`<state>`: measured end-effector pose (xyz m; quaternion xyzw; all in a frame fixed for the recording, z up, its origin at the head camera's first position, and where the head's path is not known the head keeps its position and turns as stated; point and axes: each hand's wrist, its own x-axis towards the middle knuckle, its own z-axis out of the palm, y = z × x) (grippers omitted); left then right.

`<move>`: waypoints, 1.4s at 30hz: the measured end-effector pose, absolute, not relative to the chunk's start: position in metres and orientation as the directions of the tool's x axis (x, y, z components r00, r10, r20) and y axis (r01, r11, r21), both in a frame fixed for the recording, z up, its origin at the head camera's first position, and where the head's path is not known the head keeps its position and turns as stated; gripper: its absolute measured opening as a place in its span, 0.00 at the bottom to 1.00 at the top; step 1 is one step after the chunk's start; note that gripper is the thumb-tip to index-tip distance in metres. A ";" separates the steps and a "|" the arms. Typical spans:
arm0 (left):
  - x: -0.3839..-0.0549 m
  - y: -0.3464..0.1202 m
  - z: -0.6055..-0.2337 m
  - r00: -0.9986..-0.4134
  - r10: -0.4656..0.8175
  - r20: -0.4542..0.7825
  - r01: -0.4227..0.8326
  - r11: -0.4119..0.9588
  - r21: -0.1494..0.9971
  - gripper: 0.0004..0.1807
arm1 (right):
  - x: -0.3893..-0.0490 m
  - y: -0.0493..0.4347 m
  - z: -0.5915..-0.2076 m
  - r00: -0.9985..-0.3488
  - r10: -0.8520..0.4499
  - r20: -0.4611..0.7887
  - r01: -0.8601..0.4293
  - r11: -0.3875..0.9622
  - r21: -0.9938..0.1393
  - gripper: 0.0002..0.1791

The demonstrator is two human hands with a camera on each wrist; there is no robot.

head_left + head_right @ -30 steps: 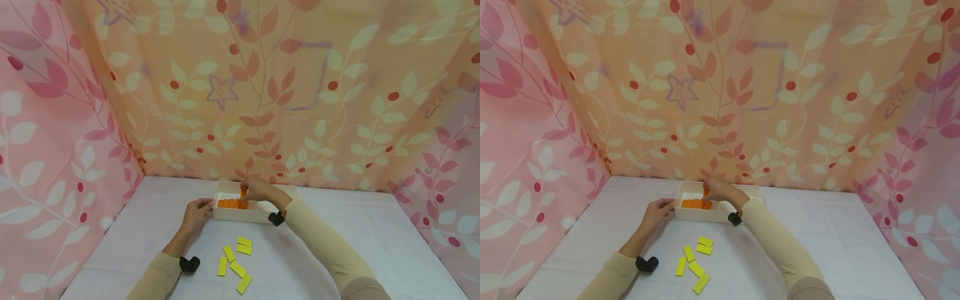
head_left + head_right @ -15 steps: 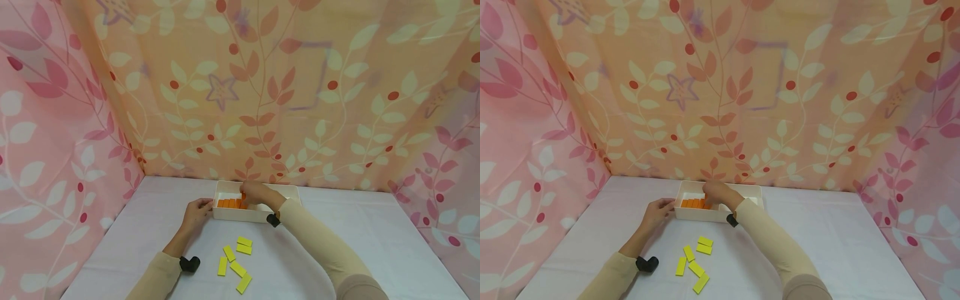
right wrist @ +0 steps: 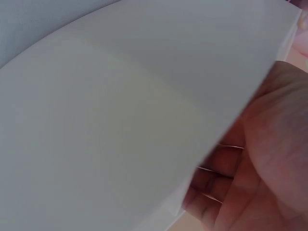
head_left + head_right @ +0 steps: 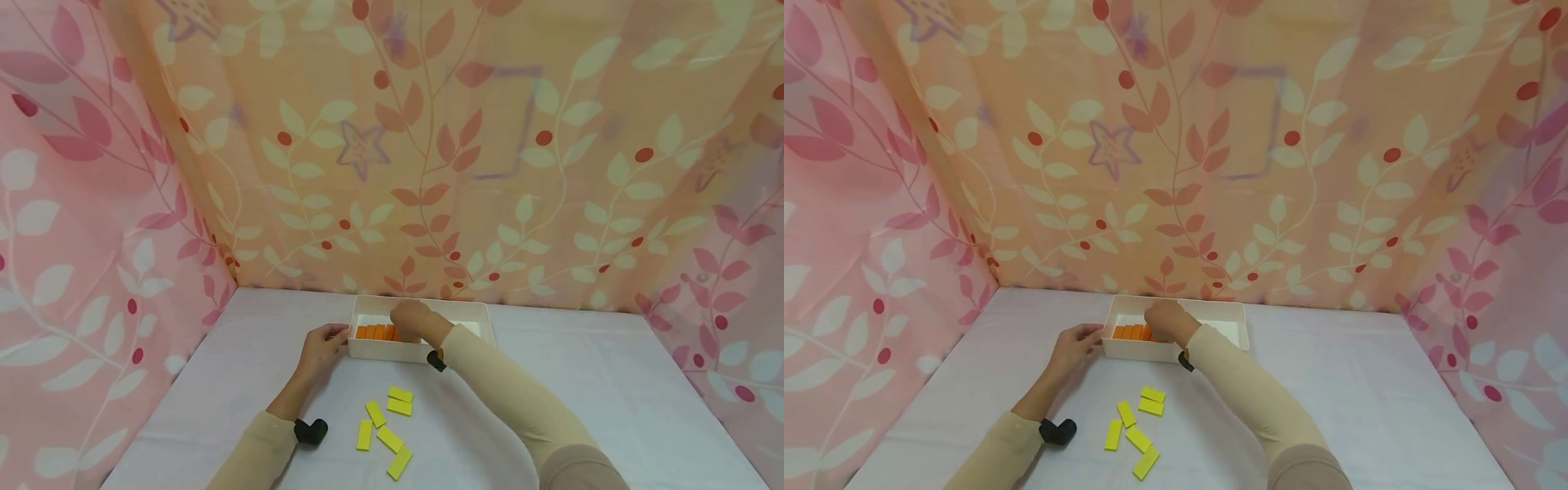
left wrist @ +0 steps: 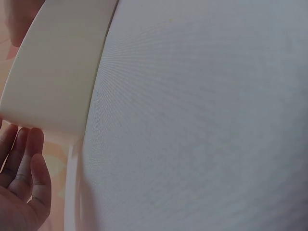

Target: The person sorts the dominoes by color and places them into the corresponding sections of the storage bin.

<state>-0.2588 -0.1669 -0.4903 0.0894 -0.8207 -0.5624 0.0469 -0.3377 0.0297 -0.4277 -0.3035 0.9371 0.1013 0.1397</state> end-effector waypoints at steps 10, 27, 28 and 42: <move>-0.259 -0.167 -0.491 -0.981 -0.192 -0.010 -0.082 0.368 0.926 0.15 | -0.339 0.032 -0.427 -0.771 -0.554 -0.314 -0.607 0.789 0.096 0.02; -0.259 -0.167 -0.490 -0.981 -0.193 -0.015 -0.086 0.362 0.928 0.16 | -0.340 0.055 -0.420 -0.710 -0.681 -0.180 -0.633 0.729 -0.261 0.15; -0.259 -0.167 -0.490 -0.981 -0.195 -0.017 -0.088 0.360 0.929 0.16 | -0.340 0.056 -0.419 -0.707 -0.687 -0.166 -0.639 0.722 -0.265 0.15; -0.257 -0.167 -0.492 -0.980 -0.196 -0.022 -0.093 0.363 0.927 0.16 | -0.314 0.071 -0.412 -0.707 -0.707 -0.025 -0.628 0.644 -0.436 0.14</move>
